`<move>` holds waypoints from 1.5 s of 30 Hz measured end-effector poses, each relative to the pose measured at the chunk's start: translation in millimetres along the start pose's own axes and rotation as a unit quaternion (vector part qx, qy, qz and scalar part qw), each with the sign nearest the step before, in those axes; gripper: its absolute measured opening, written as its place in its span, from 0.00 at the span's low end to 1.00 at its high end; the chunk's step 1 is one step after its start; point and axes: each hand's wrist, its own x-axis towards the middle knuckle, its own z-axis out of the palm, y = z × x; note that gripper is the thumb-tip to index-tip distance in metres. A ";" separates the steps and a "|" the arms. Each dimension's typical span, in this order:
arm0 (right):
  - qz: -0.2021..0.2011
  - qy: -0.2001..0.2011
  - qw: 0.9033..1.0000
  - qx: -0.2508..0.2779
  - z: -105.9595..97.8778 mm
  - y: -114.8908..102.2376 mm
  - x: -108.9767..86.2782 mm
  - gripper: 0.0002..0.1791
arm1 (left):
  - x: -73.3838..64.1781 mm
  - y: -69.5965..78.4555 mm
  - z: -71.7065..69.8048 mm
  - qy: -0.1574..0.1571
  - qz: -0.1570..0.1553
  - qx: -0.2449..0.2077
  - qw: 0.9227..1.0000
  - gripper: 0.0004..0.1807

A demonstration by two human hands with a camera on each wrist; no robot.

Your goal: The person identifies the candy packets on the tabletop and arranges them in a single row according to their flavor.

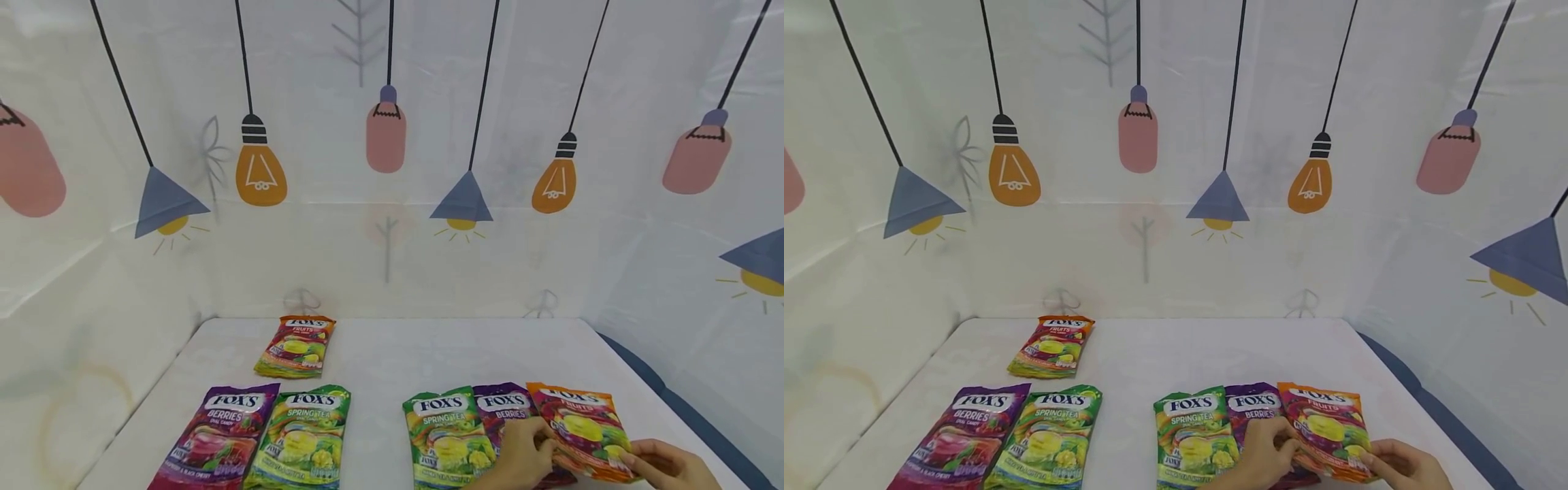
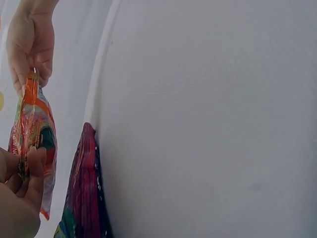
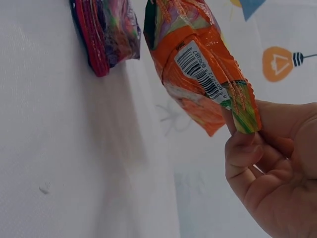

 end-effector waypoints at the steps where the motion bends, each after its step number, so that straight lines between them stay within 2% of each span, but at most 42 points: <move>1: -0.003 0.000 1.000 -0.001 0.9 -2.2 -1.0 0.32 | -0.4 0.6 -1.9 0.005 0.002 0.001 1.000 0.05; 7: -0.019 0.000 1.000 -0.007 7.3 -15.1 -6.6 0.31 | 0.0 2.4 -14.3 0.024 0.021 0.042 0.999 0.05; 10: -0.022 0.000 1.000 -0.005 12.1 -22.0 -9.1 0.29 | -1.0 1.2 -20.6 0.027 0.028 0.048 0.998 0.05; 14: -0.035 -0.004 0.999 -0.011 18.9 -32.4 -13.0 0.27 | -3.9 -0.2 -29.4 0.034 0.038 0.036 0.998 0.05; 24: -0.075 -0.029 0.997 -0.004 31.3 -52.0 -22.6 0.24 | -9.5 -2.0 -49.8 0.015 0.011 -0.006 1.000 0.05; 32: -0.093 -0.013 0.996 -0.012 40.1 -68.8 -25.7 0.22 | -10.1 -2.4 -63.3 0.035 0.033 0.014 0.999 0.05; 37: -0.108 -0.021 0.994 0.002 44.1 -79.0 -26.3 0.18 | -10.7 -5.5 -68.8 0.048 0.046 0.018 0.998 0.05; 42: -0.124 -0.020 0.992 0.003 50.7 -86.2 -25.5 0.17 | -11.3 -6.2 -76.4 0.066 0.046 0.026 0.996 0.04; 45: -0.136 -0.018 0.991 0.006 55.2 -89.8 -24.8 0.16 | -12.8 -4.4 -82.2 0.065 0.032 0.019 0.997 0.04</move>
